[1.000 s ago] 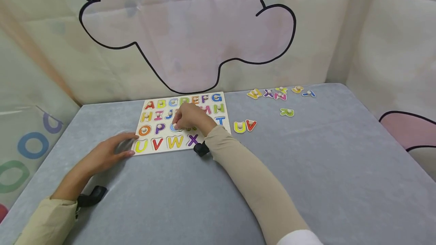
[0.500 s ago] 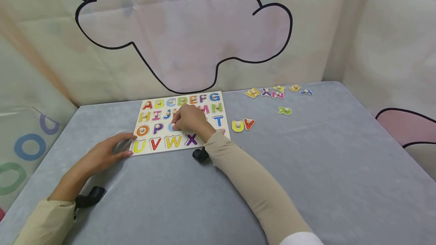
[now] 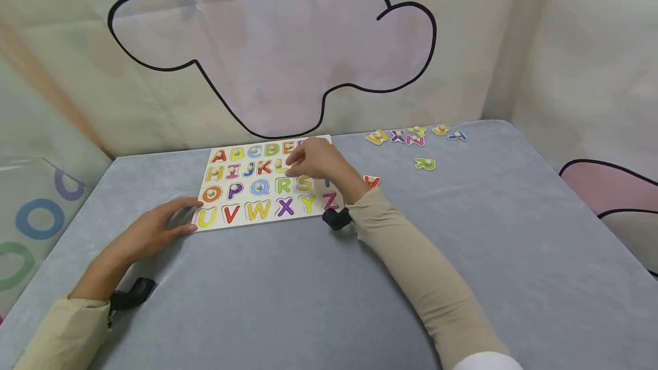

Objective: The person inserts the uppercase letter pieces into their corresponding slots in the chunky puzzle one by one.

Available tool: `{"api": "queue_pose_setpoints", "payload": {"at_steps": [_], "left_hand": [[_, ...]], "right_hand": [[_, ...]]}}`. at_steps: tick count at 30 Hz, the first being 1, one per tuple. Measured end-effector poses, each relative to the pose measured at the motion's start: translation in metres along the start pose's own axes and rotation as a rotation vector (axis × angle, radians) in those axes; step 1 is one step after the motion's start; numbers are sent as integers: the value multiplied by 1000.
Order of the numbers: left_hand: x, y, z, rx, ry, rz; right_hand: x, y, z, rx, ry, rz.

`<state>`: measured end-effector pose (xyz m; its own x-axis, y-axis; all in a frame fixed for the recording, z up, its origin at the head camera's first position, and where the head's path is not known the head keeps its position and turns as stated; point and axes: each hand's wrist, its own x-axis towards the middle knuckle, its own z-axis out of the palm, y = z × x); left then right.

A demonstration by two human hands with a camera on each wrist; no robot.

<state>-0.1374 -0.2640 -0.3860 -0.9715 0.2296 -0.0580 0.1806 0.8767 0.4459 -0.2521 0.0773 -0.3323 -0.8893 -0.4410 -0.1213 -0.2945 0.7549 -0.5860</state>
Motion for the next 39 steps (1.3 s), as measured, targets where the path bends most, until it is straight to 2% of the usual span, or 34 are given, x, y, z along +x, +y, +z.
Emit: {"api": "queue_pose_setpoints", "payload": {"at_steps": [4, 9, 12, 16, 19, 25, 36, 39], "left_hand": [[-1, -1, -1, -4, 9, 23], [-2, -1, -2, 1, 10, 30], [-1, -3, -2, 0, 10, 26], [-1, -5, 1, -12, 13, 27], [-2, -5, 2, -10, 12, 19], [-1, -1, -1, 4, 9, 6], [1, 0, -2, 5, -10, -11], [1, -1, 0, 7, -4, -8]], "right_hand": [[-25, 33, -34, -24, 23, 48], [-55, 93, -76, -41, 97, 89], [-70, 127, -96, -30, 125, 150], [-86, 160, -116, -5, 122, 245], [-95, 180, -121, -34, 121, 270], [-103, 200, -121, -102, 103, 314], [-94, 207, -115, -95, 85, 377], [-92, 207, -115, -97, 81, 369]]}}
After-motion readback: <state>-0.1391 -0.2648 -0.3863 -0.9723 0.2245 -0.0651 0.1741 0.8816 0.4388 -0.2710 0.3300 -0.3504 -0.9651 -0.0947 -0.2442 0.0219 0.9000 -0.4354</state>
